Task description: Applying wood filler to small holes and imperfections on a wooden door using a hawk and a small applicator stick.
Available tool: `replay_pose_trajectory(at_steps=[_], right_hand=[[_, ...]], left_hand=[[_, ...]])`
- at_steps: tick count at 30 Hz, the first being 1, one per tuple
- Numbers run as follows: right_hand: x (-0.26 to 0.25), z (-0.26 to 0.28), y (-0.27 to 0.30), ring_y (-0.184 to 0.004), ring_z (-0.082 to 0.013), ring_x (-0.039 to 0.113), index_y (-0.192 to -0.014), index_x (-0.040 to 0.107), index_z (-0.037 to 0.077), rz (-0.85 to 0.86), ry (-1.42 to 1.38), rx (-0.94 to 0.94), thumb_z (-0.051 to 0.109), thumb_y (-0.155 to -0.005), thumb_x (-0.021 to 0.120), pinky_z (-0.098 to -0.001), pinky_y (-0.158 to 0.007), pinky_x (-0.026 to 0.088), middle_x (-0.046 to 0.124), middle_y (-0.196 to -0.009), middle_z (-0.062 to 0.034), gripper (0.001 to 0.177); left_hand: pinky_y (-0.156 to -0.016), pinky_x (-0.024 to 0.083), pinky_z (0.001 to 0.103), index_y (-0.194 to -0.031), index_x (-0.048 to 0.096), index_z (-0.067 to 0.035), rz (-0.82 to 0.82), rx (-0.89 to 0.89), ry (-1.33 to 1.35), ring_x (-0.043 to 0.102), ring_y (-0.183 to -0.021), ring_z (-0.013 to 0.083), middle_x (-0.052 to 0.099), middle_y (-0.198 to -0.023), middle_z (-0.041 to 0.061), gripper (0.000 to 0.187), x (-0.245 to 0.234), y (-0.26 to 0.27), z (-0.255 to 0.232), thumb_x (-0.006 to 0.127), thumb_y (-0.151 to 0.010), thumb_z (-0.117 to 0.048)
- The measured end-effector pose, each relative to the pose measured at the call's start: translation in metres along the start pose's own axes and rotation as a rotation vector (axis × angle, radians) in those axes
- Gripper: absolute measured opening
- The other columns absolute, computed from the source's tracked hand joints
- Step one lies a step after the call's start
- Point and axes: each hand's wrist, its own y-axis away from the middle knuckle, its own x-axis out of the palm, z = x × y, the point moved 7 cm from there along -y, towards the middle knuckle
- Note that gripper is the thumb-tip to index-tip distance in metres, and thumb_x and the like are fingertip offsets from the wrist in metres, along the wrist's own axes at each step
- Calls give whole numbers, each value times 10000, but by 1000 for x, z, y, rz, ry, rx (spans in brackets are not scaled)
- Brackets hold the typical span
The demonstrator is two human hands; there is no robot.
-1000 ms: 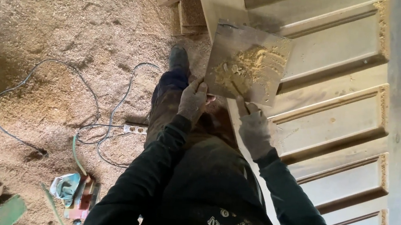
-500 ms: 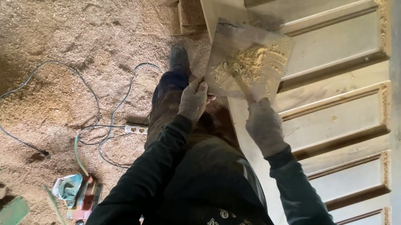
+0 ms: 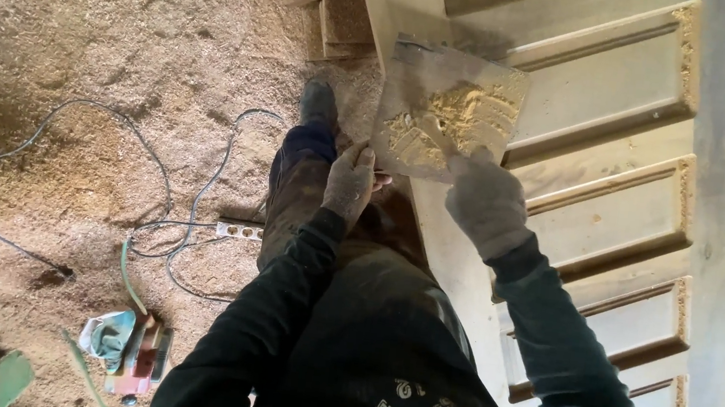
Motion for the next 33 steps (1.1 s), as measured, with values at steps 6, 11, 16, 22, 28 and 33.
replay_pose_trajectory(at_steps=[6,11,16,22,28,33], right_hand=[[-39,26,10,-702,-243,749,-887,687,178,-65,87,-110,171,-907,655,-429,-503,603,659,-843,-16,38],[-42,11,35,-644,-198,713,-817,647,161,-194,135,-114,171,-921,648,-366,-448,562,615,-766,14,104],[24,1,25,-683,-278,674,-861,645,104,-560,-172,-87,173,-898,634,-374,-450,526,560,-874,-26,79],[125,-19,42,-709,-276,734,-1521,521,325,-263,-243,107,143,-807,670,-426,-575,635,566,-930,-36,752],[-14,-11,60,-738,-353,744,-1126,731,189,-121,-342,219,189,-862,600,-483,-588,625,612,-1002,-92,295],[11,-4,27,-800,-312,755,-1106,726,222,-29,-208,198,197,-848,686,-445,-614,635,609,-1069,-63,262]], left_hand=[[-750,637,371,-1491,523,-105,-13,2,6,795,-794,265,746,-988,180,459,-1,6,-9,515,-1072,-293],[-841,605,432,-1487,538,-89,35,29,-31,796,-867,270,745,-1093,206,454,-2,4,-10,505,-1091,-308],[-839,610,418,-1522,482,-55,23,20,-17,793,-836,261,739,-1027,173,501,3,11,-14,496,-1090,-308],[-872,608,455,-1536,443,-33,32,20,-85,797,-856,273,747,-981,191,516,0,15,-24,479,-1097,-303],[-873,619,394,-1507,463,-21,38,34,-172,789,-884,251,732,-941,165,502,5,25,-41,468,-1095,-307],[-913,608,465,-1493,496,-69,39,24,-216,787,-913,310,710,-1034,215,461,-3,23,-40,473,-1088,-290]])
